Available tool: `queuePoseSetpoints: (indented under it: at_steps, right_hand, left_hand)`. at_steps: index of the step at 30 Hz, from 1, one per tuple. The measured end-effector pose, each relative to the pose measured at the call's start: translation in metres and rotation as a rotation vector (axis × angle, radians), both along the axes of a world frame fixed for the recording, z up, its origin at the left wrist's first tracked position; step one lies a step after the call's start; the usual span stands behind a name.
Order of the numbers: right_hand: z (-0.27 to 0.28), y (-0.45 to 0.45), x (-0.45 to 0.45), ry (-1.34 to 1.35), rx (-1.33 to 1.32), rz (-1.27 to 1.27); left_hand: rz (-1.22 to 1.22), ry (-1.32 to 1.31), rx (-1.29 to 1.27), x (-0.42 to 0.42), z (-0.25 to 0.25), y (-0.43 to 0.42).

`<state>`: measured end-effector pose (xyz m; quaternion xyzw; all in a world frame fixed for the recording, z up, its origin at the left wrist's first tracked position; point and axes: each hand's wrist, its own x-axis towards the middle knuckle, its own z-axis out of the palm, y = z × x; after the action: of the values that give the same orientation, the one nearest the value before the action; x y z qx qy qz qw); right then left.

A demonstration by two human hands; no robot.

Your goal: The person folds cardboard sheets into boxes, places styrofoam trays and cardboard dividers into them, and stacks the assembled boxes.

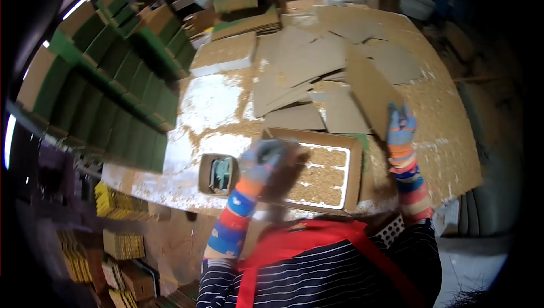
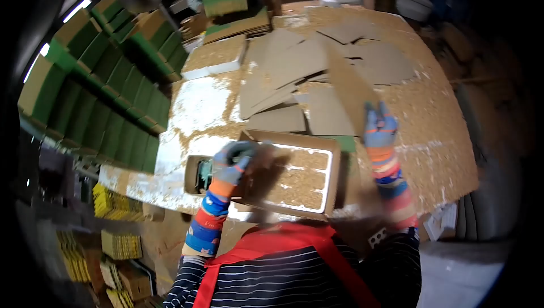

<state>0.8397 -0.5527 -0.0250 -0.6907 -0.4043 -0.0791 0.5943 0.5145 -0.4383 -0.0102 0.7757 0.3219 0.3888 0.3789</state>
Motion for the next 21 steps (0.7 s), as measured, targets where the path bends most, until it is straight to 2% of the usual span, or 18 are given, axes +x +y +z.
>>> queuePoseSetpoints:
  at_steps: [1,3,4,7,9,10,13,15,16,17,19,21]
  right_hand:
    - [-0.005,0.002,-0.012,0.109,0.161,0.131]
    - [0.021,-0.007,-0.048,0.104,0.069,0.236]
    - [0.027,-0.009,-0.061,0.188,0.141,0.288]
    - [0.03,-0.013,-0.08,0.441,0.393,0.464]
    - [0.018,-0.012,-0.082,0.602,0.591,0.604]
    - [0.012,-0.015,-0.076,0.834,0.662,0.698]
    - [0.01,-0.017,-0.083,1.103,0.901,0.521]
    - [-0.002,-0.015,-0.082,0.954,0.858,0.535]
    - [-0.006,-0.015,-0.081,0.88,0.838,0.541]
    - [-0.008,-0.017,-0.079,0.792,0.701,0.529]
    - [-0.008,-0.021,-0.077,0.621,0.423,0.499]
    - [0.001,-0.022,-0.08,0.811,0.577,0.692]
  left_hand:
    - [-0.138,0.124,0.09,0.017,0.002,-0.006]
    - [-0.246,0.49,0.099,0.035,-0.033,0.004]
    - [-0.245,0.474,-0.056,0.04,-0.038,0.005]
    - [-0.059,0.601,0.027,0.037,-0.052,0.012]
    - [-0.185,0.703,-0.018,0.032,-0.043,0.015]
    - [-0.241,0.753,-0.014,0.03,-0.038,0.015]
    - [-0.4,0.798,-0.011,0.028,-0.014,0.011]
    - [-0.448,0.786,-0.063,0.032,0.0,0.001]
    - [-0.472,0.904,0.063,0.034,-0.016,0.004]
    - [-0.503,0.983,0.231,0.033,-0.018,0.0]
    - [-0.676,1.2,0.243,0.043,-0.013,0.001]
    - [-0.558,1.203,0.233,0.045,-0.027,-0.004]
